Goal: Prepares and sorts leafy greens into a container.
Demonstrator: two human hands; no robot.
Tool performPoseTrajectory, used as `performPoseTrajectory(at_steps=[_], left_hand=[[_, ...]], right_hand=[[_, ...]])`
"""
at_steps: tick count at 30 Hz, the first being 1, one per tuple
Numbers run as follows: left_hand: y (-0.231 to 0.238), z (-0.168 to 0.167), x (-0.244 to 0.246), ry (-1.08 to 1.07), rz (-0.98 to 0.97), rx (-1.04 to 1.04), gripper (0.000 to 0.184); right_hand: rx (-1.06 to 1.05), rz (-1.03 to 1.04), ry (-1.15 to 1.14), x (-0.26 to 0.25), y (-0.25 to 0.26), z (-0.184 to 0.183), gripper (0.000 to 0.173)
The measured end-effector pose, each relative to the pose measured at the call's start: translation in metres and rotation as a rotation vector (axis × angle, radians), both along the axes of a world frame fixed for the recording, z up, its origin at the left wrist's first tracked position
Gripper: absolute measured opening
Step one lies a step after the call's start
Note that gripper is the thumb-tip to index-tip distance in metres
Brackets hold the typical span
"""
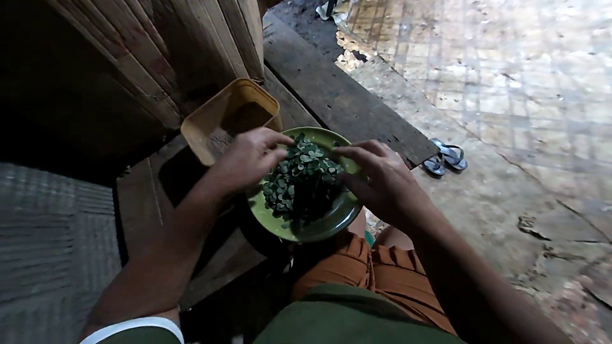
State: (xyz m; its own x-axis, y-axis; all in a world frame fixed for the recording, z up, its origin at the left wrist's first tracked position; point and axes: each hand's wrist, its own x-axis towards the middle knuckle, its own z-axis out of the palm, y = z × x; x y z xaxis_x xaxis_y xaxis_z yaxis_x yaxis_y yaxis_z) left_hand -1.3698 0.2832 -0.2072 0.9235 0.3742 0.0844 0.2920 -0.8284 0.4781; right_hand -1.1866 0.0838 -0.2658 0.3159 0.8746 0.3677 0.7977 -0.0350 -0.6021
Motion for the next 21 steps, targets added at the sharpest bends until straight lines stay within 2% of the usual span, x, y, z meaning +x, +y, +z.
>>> performPoseTrajectory(at_steps=[1, 3, 4, 6, 8, 10, 12, 17, 21], left_hand=[[-0.005, -0.006, 0.006, 0.045, -0.054, -0.057, 0.039], [-0.012, -0.018, 0.017, 0.175, -0.111, -0.084, 0.077], [-0.017, -0.021, 0.022, 0.242, -0.116, -0.063, 0.09], [-0.026, -0.022, 0.029, 0.35, -0.116, -0.014, 0.098], [-0.033, -0.02, 0.033, 0.387, -0.133, 0.029, 0.087], [-0.036, -0.018, 0.035, 0.372, -0.152, 0.033, 0.063], [-0.034, -0.017, 0.034, 0.333, -0.172, -0.004, 0.047], [-0.029, -0.001, 0.026, 0.12, -0.237, 0.009, 0.026], [-0.025, 0.016, 0.022, 0.045, -0.242, 0.039, 0.026]], right_hand=[[0.0, -0.046, 0.032, 0.001, -0.002, -0.002, 0.039], [-0.005, -0.115, 0.092, 0.004, -0.008, -0.007, 0.045], [-0.013, -0.129, 0.122, 0.005, -0.011, -0.01, 0.047], [-0.04, -0.144, 0.186, 0.006, -0.015, -0.012, 0.047], [-0.052, -0.15, 0.215, 0.006, -0.017, -0.014, 0.045], [-0.052, -0.149, 0.224, 0.007, -0.018, -0.015, 0.043], [-0.061, -0.153, 0.245, 0.007, -0.018, -0.015, 0.042], [-0.038, -0.135, 0.273, 0.011, -0.02, -0.019, 0.039], [-0.024, -0.12, 0.281, 0.013, -0.021, -0.02, 0.036]])
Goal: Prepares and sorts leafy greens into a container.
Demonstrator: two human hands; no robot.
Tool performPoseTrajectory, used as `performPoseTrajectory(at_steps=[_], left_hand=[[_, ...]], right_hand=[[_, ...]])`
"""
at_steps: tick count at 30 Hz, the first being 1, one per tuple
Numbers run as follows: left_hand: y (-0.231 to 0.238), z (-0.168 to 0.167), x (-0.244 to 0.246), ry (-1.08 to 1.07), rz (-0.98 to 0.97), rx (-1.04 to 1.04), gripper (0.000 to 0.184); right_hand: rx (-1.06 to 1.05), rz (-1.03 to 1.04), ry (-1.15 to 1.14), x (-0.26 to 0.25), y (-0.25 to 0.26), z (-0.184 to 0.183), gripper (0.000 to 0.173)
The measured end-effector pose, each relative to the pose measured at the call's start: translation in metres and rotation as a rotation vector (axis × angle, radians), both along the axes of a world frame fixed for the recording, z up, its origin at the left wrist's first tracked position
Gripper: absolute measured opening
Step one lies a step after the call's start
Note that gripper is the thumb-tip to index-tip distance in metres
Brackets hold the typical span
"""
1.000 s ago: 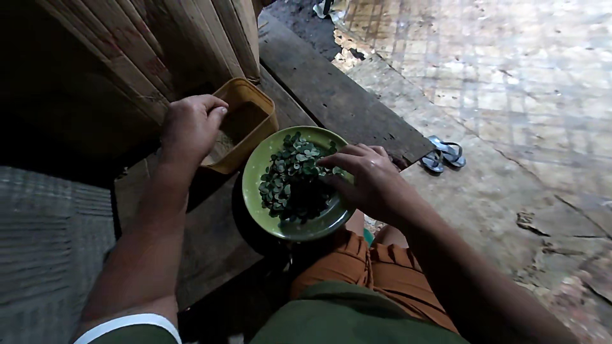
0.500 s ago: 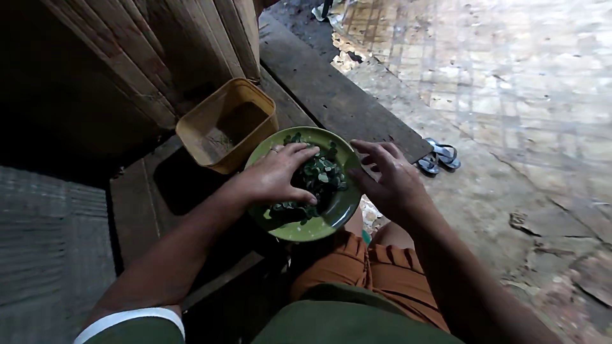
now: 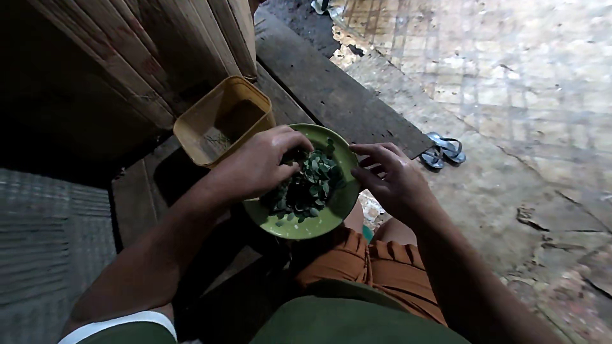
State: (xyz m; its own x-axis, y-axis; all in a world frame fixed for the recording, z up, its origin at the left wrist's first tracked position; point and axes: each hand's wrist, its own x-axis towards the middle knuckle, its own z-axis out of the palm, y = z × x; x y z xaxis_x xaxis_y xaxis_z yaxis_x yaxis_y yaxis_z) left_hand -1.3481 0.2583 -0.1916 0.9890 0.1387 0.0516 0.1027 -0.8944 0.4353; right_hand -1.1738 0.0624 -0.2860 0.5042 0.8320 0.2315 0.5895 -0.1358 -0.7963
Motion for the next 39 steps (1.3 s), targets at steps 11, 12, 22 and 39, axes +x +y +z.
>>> performPoseTrajectory(at_steps=[11, 12, 22, 39], left_hand=[[-0.003, 0.012, -0.018, -0.015, 0.006, -0.05, 0.038], [-0.003, 0.011, -0.022, -0.024, 0.03, -0.039, 0.036], [-0.011, -0.029, -0.046, 0.016, 0.174, 0.043, 0.028], [-0.018, -0.052, 0.011, -0.144, 0.21, 0.126, 0.017]], right_hand=[[0.032, 0.024, -0.041, 0.002, -0.004, 0.002, 0.031], [0.038, 0.022, -0.043, 0.002, -0.004, 0.002, 0.03], [0.094, -0.002, -0.102, 0.002, -0.01, -0.001, 0.027], [0.124, -0.024, -0.163, -0.005, -0.009, 0.003, 0.023]])
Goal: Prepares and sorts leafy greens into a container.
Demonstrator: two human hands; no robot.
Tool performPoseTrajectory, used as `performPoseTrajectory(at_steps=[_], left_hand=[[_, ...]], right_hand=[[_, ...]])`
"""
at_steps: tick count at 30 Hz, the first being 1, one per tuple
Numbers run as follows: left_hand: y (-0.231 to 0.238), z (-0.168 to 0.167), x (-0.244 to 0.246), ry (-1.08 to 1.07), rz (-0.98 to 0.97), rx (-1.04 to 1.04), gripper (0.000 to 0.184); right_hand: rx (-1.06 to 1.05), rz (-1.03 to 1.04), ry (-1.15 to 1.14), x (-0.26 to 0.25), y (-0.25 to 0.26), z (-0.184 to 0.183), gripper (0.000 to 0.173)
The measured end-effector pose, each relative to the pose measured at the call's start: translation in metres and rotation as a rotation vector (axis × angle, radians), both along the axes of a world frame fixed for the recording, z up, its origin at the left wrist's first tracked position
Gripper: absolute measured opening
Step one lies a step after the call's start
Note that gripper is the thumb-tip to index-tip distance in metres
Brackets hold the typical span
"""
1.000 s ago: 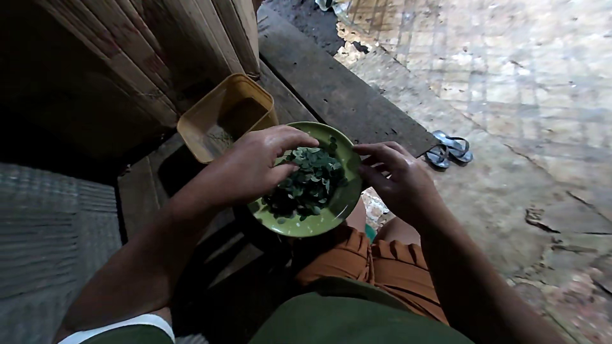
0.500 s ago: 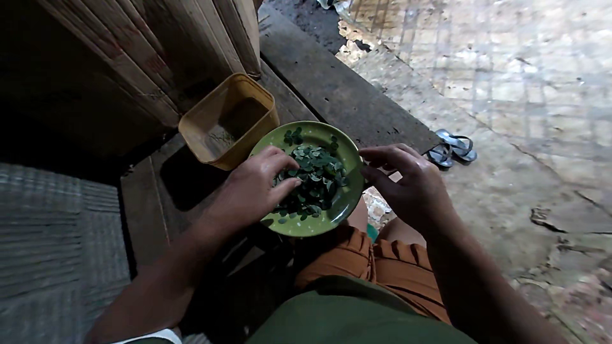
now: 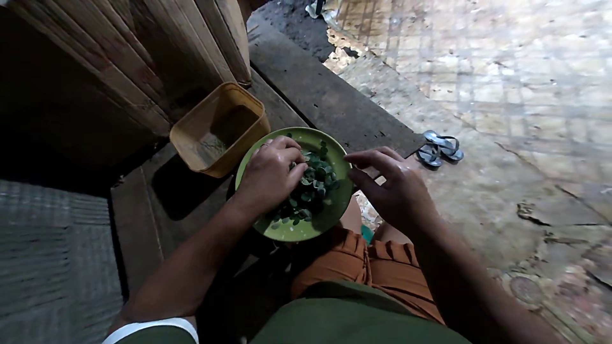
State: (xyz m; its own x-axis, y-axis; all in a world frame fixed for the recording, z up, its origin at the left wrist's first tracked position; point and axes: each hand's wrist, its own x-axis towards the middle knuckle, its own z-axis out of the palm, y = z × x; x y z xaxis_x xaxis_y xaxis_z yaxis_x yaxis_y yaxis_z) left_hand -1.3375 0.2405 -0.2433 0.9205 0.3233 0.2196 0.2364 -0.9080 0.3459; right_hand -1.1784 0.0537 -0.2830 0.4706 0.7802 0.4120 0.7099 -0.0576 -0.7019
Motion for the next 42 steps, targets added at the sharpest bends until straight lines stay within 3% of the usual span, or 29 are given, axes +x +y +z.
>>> performPoseTrajectory(at_steps=[7, 12, 16, 17, 23, 29, 33, 35, 39, 42], left_hand=[[0.003, 0.021, -0.013, -0.073, 0.01, -0.37, 0.014], [0.001, 0.022, -0.019, -0.095, 0.01, -0.526, 0.013], [-0.008, 0.022, -0.018, -0.128, -0.001, -0.761, 0.047], [-0.011, 0.019, -0.017, -0.151, -0.006, -0.766, 0.048], [-0.018, 0.01, -0.012, -0.249, 0.048, -0.595, 0.009], [-0.013, 0.015, -0.024, -0.301, 0.108, -0.662, 0.008], [-0.007, 0.015, -0.03, -0.183, 0.008, -0.375, 0.037], [-0.01, 0.014, -0.026, -0.173, -0.052, -0.261, 0.042], [-0.016, 0.008, -0.018, -0.215, -0.035, -0.149, 0.015], [-0.018, 0.008, -0.015, -0.214, -0.007, -0.11, 0.012]], right_hand=[[0.082, 0.148, 0.076, -0.007, 0.027, 0.012, 0.025], [0.111, 0.18, 0.109, -0.014, 0.042, 0.017, 0.013], [0.084, 0.193, 0.15, -0.013, 0.042, 0.016, 0.014], [0.072, 0.194, 0.169, -0.013, 0.042, 0.016, 0.013], [0.037, 0.192, 0.224, -0.013, 0.042, 0.018, 0.011], [-0.016, 0.148, 0.2, -0.006, 0.036, 0.019, 0.012], [-0.005, 0.15, 0.189, -0.006, 0.036, 0.018, 0.013], [-0.002, 0.17, 0.214, -0.009, 0.037, 0.018, 0.012], [0.005, 0.197, 0.238, -0.015, 0.039, 0.019, 0.01], [-0.023, 0.188, 0.234, -0.015, 0.039, 0.02, 0.011]])
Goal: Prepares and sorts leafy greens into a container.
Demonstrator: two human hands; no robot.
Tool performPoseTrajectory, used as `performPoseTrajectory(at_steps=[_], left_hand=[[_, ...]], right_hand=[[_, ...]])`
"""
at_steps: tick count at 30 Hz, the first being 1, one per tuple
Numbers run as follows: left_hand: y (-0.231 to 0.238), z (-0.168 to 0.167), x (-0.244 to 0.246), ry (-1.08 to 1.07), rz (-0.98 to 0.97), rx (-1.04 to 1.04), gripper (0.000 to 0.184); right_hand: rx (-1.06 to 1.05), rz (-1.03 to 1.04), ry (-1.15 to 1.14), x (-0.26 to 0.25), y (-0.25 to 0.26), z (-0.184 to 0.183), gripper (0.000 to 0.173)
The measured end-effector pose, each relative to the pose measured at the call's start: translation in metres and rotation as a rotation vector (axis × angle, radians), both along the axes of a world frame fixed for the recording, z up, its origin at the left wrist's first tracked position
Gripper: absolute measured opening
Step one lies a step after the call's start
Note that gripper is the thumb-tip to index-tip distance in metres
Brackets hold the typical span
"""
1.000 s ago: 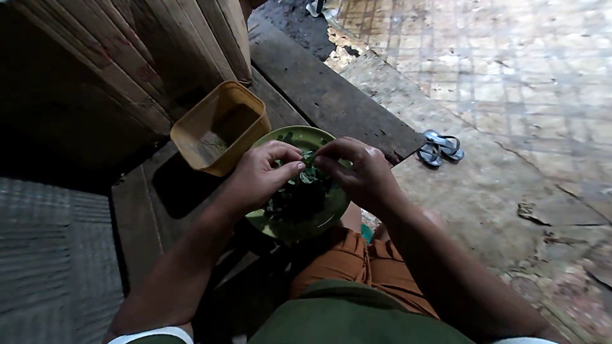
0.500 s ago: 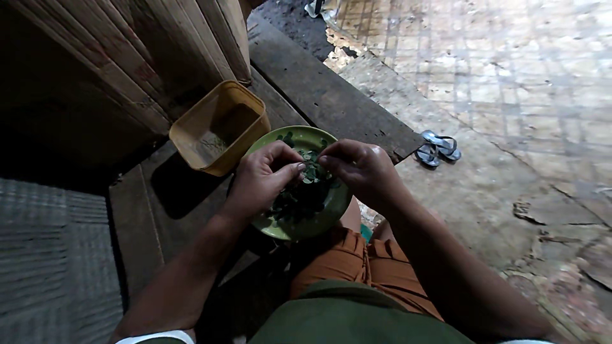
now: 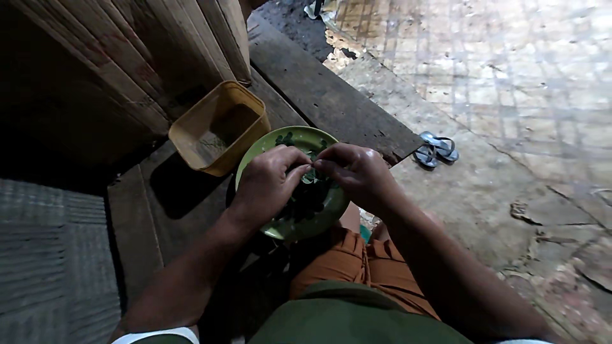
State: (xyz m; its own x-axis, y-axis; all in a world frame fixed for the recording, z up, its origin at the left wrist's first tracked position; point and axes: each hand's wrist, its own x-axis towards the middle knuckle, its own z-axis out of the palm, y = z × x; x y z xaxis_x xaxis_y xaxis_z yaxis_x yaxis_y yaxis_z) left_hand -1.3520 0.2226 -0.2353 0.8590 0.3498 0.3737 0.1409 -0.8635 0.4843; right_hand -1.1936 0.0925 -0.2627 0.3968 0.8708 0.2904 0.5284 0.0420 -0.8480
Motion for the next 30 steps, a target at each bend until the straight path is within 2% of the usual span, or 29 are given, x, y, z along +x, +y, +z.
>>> performPoseTrajectory(at_steps=[5, 9, 11, 15, 18, 22, 26, 30], left_hand=[[0.007, 0.008, -0.003, 0.023, 0.024, 0.103, 0.014], [0.034, 0.038, -0.014, 0.037, 0.204, 0.217, 0.02], [0.057, 0.049, -0.019, 0.05, 0.299, 0.299, 0.024], [0.083, 0.053, -0.032, 0.146, 0.406, 0.316, 0.03], [0.073, 0.045, -0.036, 0.155, 0.281, 0.24, 0.028], [0.05, 0.03, -0.031, 0.208, 0.096, 0.099, 0.023], [0.037, 0.019, -0.022, 0.243, 0.007, 0.023, 0.02], [0.031, 0.015, -0.013, 0.23, -0.033, -0.014, 0.02]], right_hand=[[-0.014, -0.028, -0.064, 0.002, 0.001, -0.001, 0.013], [0.021, 0.012, -0.273, 0.005, 0.004, -0.008, 0.016], [0.011, 0.038, -0.334, 0.008, 0.001, -0.008, 0.024], [0.0, -0.073, -0.264, 0.02, -0.013, -0.008, 0.033], [-0.066, -0.159, -0.241, 0.027, -0.017, -0.015, 0.035], [-0.17, -0.147, -0.159, 0.024, -0.012, -0.016, 0.039], [-0.183, -0.164, -0.027, 0.032, -0.01, -0.022, 0.039], [-0.141, -0.283, 0.008, 0.045, -0.025, -0.022, 0.032]])
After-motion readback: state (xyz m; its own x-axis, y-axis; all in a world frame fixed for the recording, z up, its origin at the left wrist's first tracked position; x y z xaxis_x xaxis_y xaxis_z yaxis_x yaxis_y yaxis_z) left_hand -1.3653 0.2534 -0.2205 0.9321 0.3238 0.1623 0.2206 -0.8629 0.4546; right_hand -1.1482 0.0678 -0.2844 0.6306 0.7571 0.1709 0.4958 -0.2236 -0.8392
